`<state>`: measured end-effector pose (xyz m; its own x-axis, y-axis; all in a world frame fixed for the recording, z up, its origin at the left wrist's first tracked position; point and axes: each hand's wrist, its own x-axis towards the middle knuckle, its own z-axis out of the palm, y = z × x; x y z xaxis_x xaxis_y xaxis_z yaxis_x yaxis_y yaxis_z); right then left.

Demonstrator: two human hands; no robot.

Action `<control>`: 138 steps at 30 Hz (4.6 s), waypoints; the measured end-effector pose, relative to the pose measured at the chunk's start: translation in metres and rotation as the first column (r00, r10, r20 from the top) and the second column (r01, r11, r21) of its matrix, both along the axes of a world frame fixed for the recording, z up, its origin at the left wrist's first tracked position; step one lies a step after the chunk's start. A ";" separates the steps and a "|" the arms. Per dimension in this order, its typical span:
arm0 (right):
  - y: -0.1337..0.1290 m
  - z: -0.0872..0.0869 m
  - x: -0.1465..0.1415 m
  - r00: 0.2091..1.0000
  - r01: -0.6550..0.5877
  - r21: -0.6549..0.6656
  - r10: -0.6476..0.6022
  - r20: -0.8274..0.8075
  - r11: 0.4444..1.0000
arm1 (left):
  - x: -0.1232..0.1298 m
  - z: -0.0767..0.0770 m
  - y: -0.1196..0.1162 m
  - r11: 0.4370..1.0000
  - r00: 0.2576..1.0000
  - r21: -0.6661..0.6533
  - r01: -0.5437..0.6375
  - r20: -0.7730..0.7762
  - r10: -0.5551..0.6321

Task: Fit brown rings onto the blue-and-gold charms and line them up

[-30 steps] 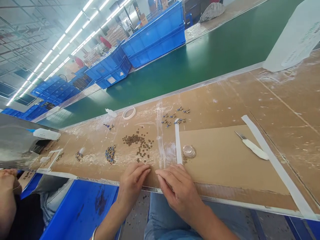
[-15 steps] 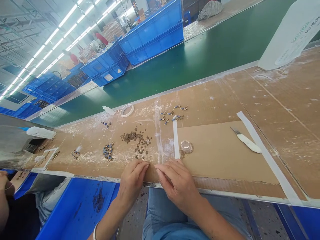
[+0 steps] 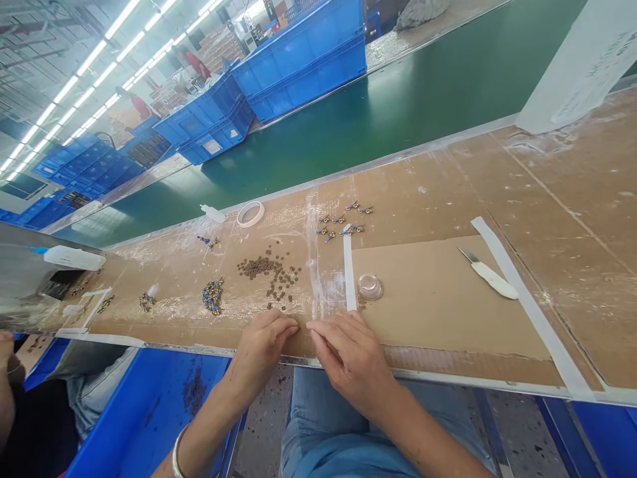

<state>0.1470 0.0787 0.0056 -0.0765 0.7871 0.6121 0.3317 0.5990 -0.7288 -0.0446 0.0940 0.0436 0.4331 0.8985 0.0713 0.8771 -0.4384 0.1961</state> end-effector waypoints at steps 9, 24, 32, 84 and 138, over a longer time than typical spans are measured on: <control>-0.002 -0.001 -0.001 0.997 -0.046 -0.033 0.048 0.060 0.998 | -0.019 0.008 -0.017 0.992 0.977 -0.026 -0.123 0.173 0.126; -0.001 0.005 -0.005 0.971 -0.115 -0.115 0.136 0.197 0.987 | 0.000 -0.009 -0.035 0.995 0.958 -0.016 -0.098 0.270 0.099; -0.003 0.004 -0.004 0.978 -0.110 -0.129 0.131 0.162 0.986 | -0.005 -0.009 -0.032 0.996 0.949 0.020 -0.091 0.304 0.080; -0.001 0.006 -0.002 0.985 -0.078 -0.092 0.091 0.149 0.993 | 0.005 -0.018 -0.048 0.933 0.988 0.325 -0.152 0.074 0.135; -0.003 0.001 -0.004 0.983 -0.089 -0.072 0.099 0.155 0.993 | -0.030 -0.019 -0.031 0.893 0.993 0.449 -0.022 -0.094 0.072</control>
